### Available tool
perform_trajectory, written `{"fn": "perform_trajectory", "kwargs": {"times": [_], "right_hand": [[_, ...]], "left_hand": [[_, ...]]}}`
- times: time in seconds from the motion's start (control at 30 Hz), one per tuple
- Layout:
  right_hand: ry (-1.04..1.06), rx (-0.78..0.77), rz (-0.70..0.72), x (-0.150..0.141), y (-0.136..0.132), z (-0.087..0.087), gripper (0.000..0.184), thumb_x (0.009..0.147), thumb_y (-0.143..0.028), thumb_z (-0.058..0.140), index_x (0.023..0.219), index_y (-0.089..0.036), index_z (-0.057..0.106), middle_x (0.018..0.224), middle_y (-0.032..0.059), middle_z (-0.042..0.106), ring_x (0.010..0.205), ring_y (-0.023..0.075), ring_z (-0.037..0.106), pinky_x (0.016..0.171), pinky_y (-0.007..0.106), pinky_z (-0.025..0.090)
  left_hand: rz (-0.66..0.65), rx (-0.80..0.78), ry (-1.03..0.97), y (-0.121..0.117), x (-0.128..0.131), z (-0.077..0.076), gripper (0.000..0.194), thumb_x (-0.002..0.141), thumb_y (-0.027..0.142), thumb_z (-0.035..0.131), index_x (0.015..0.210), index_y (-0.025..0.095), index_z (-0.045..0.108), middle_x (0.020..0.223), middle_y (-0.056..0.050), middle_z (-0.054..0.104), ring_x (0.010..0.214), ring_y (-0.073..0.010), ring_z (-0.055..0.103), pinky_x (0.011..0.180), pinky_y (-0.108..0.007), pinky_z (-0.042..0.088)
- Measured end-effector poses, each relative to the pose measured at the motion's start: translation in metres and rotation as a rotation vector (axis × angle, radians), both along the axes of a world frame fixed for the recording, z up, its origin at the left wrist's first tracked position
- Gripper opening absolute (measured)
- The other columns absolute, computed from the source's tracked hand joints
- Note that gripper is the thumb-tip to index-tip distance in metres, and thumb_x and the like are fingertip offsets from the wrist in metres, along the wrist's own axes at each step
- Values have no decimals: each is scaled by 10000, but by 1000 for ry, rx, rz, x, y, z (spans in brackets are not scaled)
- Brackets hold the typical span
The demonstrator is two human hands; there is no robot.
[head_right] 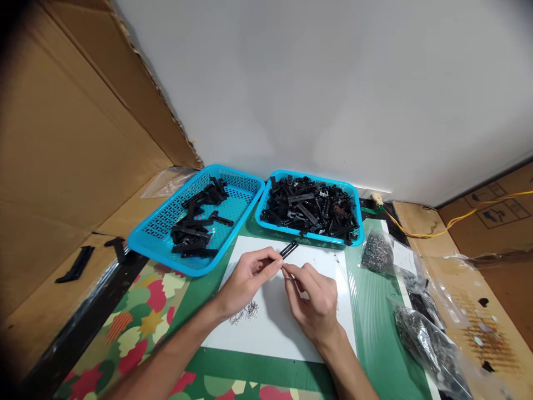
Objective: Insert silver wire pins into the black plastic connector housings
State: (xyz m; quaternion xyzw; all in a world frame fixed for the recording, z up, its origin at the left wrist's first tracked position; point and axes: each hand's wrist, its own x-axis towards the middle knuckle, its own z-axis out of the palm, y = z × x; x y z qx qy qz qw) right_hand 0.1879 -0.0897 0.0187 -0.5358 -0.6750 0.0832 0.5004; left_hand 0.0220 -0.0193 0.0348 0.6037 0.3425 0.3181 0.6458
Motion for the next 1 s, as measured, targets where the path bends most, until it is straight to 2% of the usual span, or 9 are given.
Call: {"fn": "perform_trajectory", "kwargs": {"times": [0.13,0.23,0.3,0.4,0.53,0.73,1.0], "right_hand": [[305,-126,-69,1,-1,6,91,938,-170,712,926,-228,781,609,-44,488,516,117,425,486,269,317],[415,-144,-55,3,-2,9,84,911,-176,747,916,-229,813,587,-51,468,516,118,420,487,269,304],[415,-133,-31,5,-2,11,104,896,-158,760,924,-233,828,583,-54,465,509,113,410,484,269,291],[398,-113,3,4,-1,12,135,886,-137,763,929,-239,841,584,-52,476,509,112,412,485,271,292],[387,-104,34,5,-1,12,164,876,-122,767,954,-243,844,592,-48,507,506,110,426,472,267,298],[341,-121,56,9,-2,14,152,874,-115,752,934,-226,836,592,-43,510,503,108,443,459,261,308],[391,-180,135,11,1,18,153,874,-97,733,910,-201,840,596,-28,557,507,101,463,443,236,300]], "left_hand": [[4,37,6,-1,-2,0,356,1079,460,508,1023,174,713,876,-27,568,861,-184,513,787,-286,405],[20,49,-21,-2,-3,-6,271,1047,459,591,1144,210,634,962,-23,582,909,-182,551,817,-279,419],[15,43,-63,-3,-3,-10,356,993,451,695,1236,241,541,972,-9,593,890,-172,569,799,-270,423],[-38,13,-137,-3,-3,-13,506,958,452,751,1332,259,469,932,-2,630,843,-166,588,779,-269,424],[-69,11,-149,-3,-2,-13,544,938,467,773,1367,250,516,973,-28,686,876,-172,621,802,-267,437],[-39,25,-121,-1,-1,-10,567,899,507,802,1345,211,619,978,-46,710,873,-172,635,779,-254,451],[-44,34,-132,-2,-1,-9,547,906,489,801,1340,206,626,972,-47,717,860,-172,644,769,-252,461]]}}
